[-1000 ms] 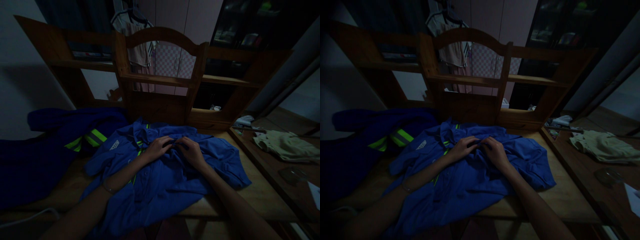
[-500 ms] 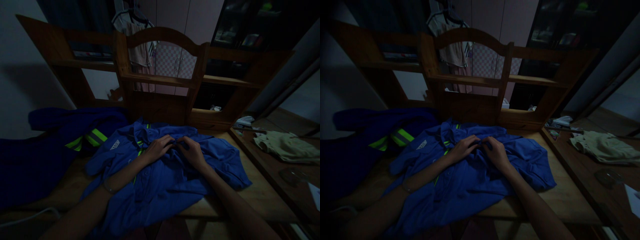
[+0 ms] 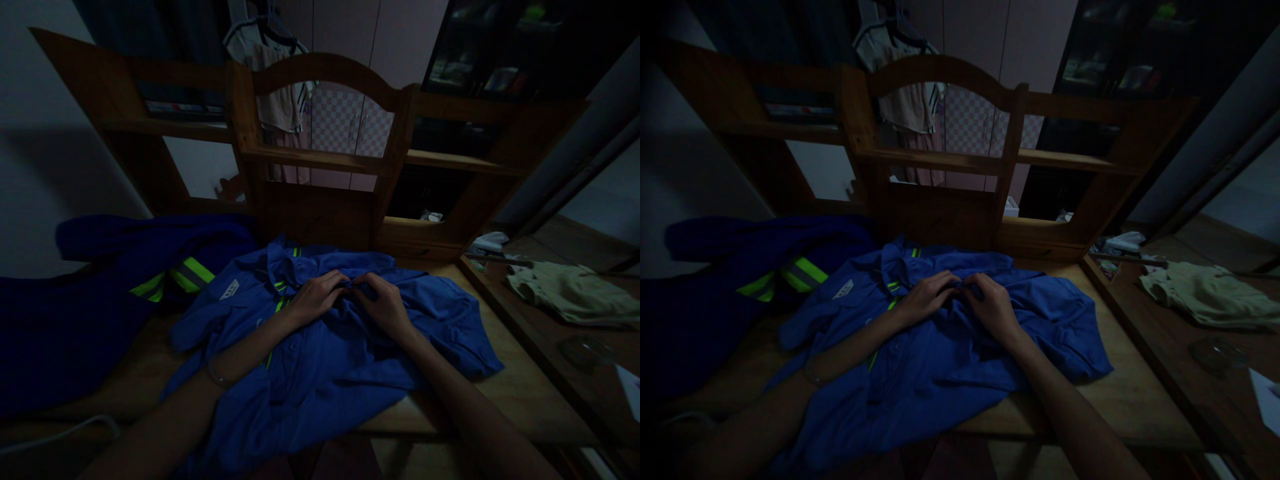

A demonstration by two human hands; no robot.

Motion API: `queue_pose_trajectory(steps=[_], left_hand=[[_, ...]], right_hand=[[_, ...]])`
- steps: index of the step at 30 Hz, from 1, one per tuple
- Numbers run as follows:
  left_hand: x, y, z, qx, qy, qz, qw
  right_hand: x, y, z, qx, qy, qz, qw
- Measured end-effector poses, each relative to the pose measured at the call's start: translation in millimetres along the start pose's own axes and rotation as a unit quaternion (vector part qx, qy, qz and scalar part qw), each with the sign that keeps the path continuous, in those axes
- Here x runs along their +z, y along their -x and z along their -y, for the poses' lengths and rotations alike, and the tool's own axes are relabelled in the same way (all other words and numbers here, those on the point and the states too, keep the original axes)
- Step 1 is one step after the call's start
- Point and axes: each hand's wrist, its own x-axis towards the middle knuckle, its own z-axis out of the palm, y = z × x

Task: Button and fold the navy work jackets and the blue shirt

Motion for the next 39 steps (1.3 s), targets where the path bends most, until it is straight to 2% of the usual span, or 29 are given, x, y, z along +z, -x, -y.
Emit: queue_pose_trajectory(steps=[24,39], left_hand=[[2.5,1.9,6.0,-0.013,0.005,-0.013,1.000],[0.3,1.6,5.3,-0.029,0.002,0.009,1.000]], right_hand=[[-1.4,-1.0,2.2,-0.005,-0.007,-0.002,1.000],[-0.2,0.3,-0.8,-0.005,-0.002,0.011,1.000]])
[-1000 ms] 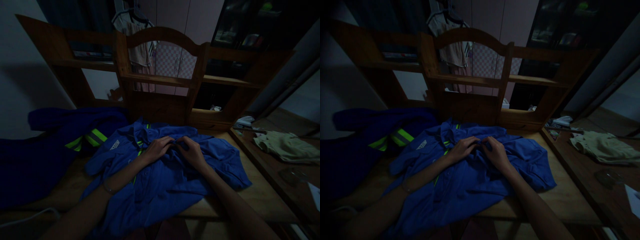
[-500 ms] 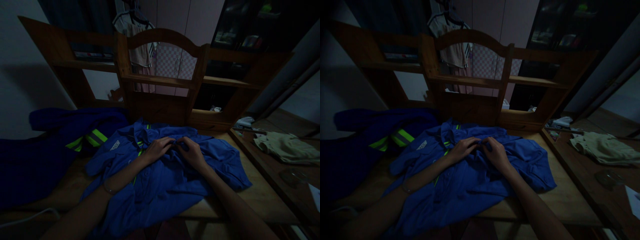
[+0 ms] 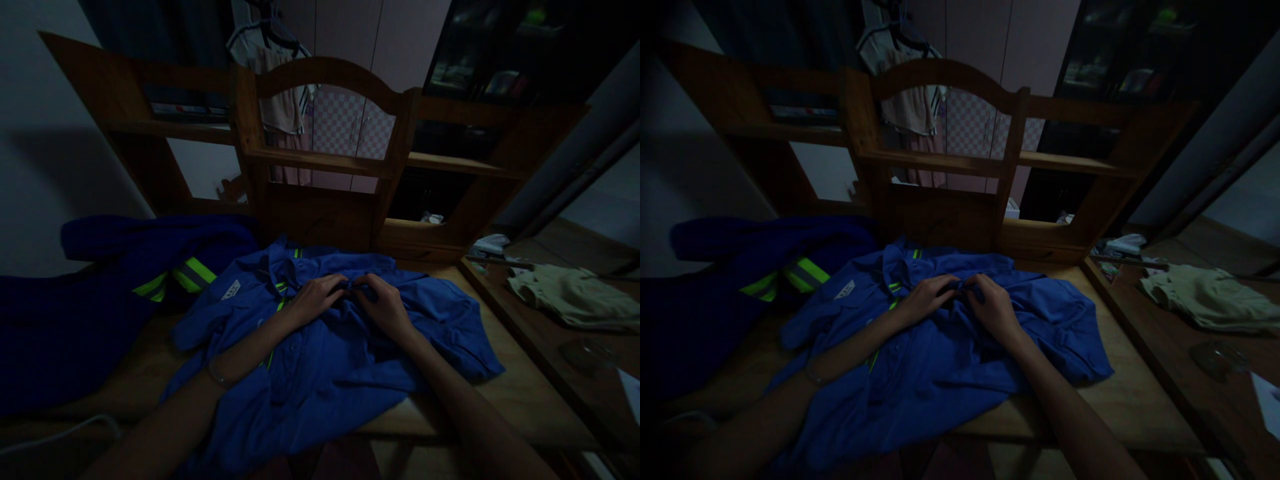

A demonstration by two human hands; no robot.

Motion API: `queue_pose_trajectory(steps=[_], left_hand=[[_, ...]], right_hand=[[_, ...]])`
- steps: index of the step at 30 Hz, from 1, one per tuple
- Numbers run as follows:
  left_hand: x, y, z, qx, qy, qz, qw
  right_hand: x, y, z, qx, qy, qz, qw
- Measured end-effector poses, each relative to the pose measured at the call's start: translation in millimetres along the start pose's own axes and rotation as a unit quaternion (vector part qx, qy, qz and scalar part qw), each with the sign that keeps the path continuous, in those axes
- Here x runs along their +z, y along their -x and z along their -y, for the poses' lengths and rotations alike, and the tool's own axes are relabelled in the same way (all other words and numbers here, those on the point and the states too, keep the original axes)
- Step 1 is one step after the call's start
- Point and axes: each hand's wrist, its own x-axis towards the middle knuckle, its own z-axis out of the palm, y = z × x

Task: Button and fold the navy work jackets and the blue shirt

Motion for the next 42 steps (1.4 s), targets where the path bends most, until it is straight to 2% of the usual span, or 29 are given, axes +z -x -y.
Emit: queue_pose_trajectory(steps=[14,22,42], left_hand=[[1.1,0.0,0.0,-0.004,-0.016,0.015,1.000],[1.1,-0.4,1.5,-0.013,-0.015,0.017,1.000],[0.6,-0.6,1.9,-0.010,0.011,0.020,1.000]], right_hand=[[1.0,0.1,0.0,0.024,-0.003,0.001,1.000],[2.3,0.4,-4.4,-0.007,0.003,0.002,1.000],[0.4,-0.6,-0.2,0.003,0.012,-0.006,1.000]])
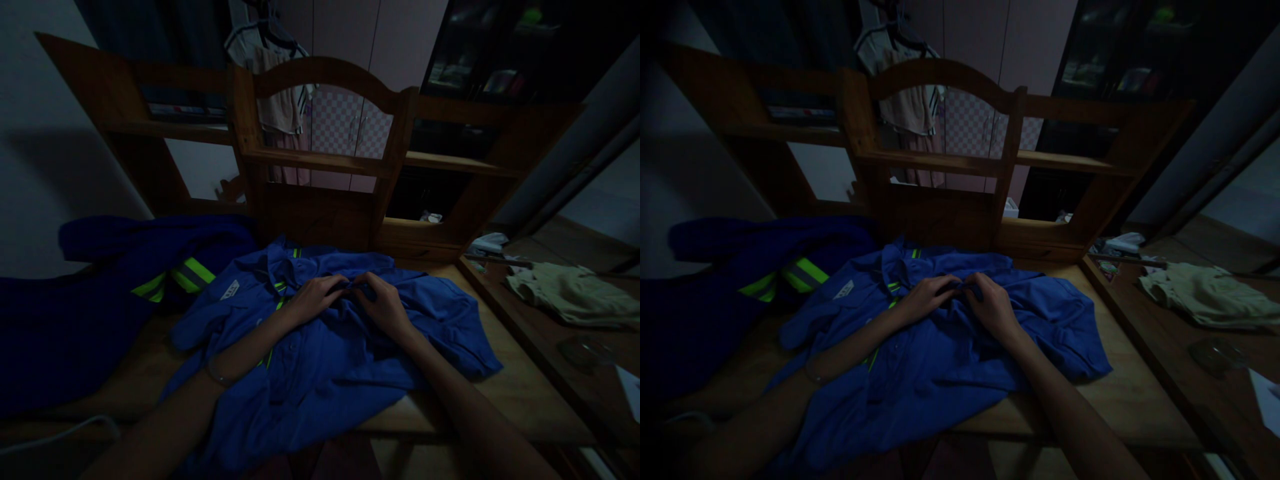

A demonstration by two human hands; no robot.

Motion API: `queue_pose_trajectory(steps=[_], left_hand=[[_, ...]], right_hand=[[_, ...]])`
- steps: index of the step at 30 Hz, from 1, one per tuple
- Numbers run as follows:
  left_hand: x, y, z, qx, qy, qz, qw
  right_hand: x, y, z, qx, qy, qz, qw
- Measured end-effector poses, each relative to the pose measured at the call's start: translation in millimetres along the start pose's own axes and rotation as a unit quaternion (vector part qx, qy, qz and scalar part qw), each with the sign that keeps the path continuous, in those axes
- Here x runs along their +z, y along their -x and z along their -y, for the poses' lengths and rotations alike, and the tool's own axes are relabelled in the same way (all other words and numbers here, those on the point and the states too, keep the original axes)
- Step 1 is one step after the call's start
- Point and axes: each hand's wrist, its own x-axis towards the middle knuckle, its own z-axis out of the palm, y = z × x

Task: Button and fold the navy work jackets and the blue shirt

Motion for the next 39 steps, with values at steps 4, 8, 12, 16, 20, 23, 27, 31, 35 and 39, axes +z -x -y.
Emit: queue_pose_trajectory(steps=[4,8,12,16,20,23,27,31,35,39], left_hand=[[-0.2,0.6,-1.4,0.004,0.005,-0.002,1.000],[-0.2,0.1,-0.9,0.007,0.008,0.001,1.000],[0.3,-0.5,1.5,0.005,0.003,0.000,1.000],[1.4,0.1,3.0,0.009,-0.013,-0.003,1.000],[1.2,0.4,2.4,0.021,-0.014,-0.015,1.000],[0.7,0.3,1.4,0.026,-0.012,-0.017,0.999],[0.4,0.4,0.6,0.020,-0.024,-0.025,0.999],[0.2,1.4,0.3,0.015,-0.029,-0.021,0.999],[0.6,2.0,1.4,0.011,-0.040,-0.024,0.999],[1.9,2.1,2.9,0.016,-0.045,-0.029,0.998]], right_hand=[[-0.2,0.3,0.0,0.000,0.001,0.004,1.000],[0.0,1.0,-0.6,0.005,0.005,0.002,1.000],[0.4,1.0,-1.9,0.010,0.010,0.005,1.000],[0.5,1.0,-3.0,0.015,0.017,0.008,1.000],[0.8,1.1,-4.2,0.019,0.020,-0.002,1.000],[0.5,1.1,-4.1,0.025,0.020,-0.010,0.999],[-0.7,0.9,-1.5,0.034,0.017,-0.007,0.999],[-1.2,0.8,0.4,0.027,0.011,0.001,1.000],[-0.8,0.5,0.5,0.011,0.004,0.006,1.000],[-0.3,0.4,0.5,-0.003,0.000,0.014,1.000]])
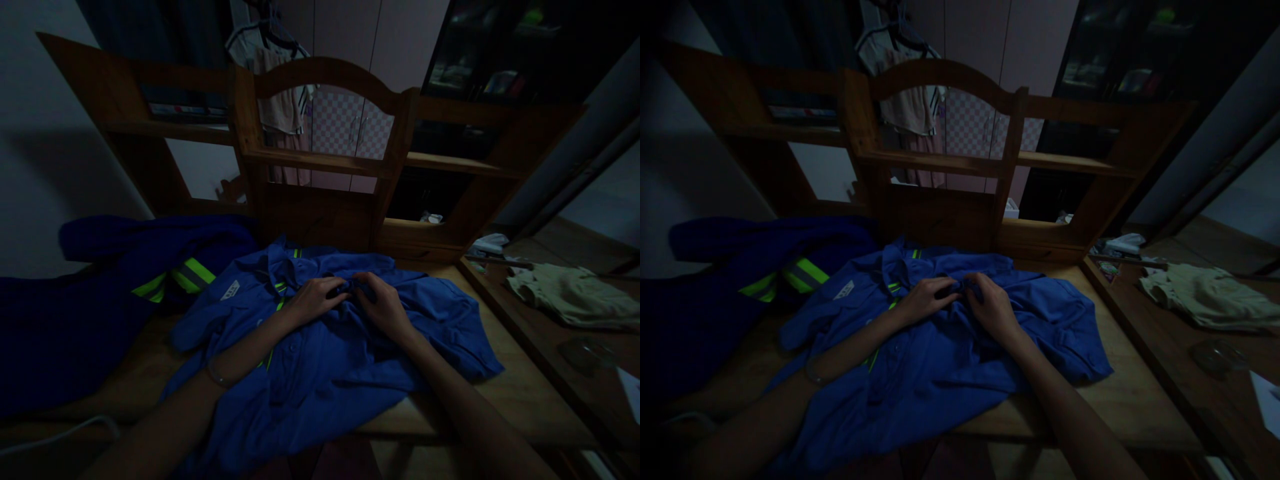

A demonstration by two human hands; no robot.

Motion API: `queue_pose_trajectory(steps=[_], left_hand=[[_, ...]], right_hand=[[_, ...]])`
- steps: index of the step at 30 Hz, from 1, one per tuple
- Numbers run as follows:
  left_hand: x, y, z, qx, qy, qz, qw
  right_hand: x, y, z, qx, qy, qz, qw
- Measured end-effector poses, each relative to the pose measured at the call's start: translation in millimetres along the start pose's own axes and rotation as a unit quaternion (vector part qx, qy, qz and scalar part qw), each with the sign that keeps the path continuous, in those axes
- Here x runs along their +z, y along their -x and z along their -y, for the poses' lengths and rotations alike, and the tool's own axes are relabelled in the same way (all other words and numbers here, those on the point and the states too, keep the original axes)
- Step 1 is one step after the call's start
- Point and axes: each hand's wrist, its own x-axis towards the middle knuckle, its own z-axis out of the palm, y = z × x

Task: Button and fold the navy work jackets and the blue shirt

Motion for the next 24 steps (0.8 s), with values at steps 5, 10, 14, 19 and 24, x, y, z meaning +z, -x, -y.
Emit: queue_pose_trajectory(steps=[5,10,14,19,24], left_hand=[[1.1,0.4,0.9,0.002,0.000,-0.003,1.000],[0.9,-0.1,1.2,0.004,0.006,-0.003,1.000],[0.3,0.0,0.3,0.002,0.007,0.002,1.000],[-1.2,0.6,-2.9,-0.006,0.009,0.002,1.000],[-2.2,0.3,-7.0,-0.012,0.013,0.001,1.000]], right_hand=[[1.3,0.3,-3.2,-0.001,0.007,0.000,1.000],[1.4,1.7,-6.9,0.020,0.021,0.010,1.000],[0.7,2.6,-5.9,0.028,0.020,0.023,0.999],[0.7,2.0,-3.3,0.036,0.021,0.023,0.999],[-0.4,1.6,-1.5,0.044,0.027,0.028,0.998]])
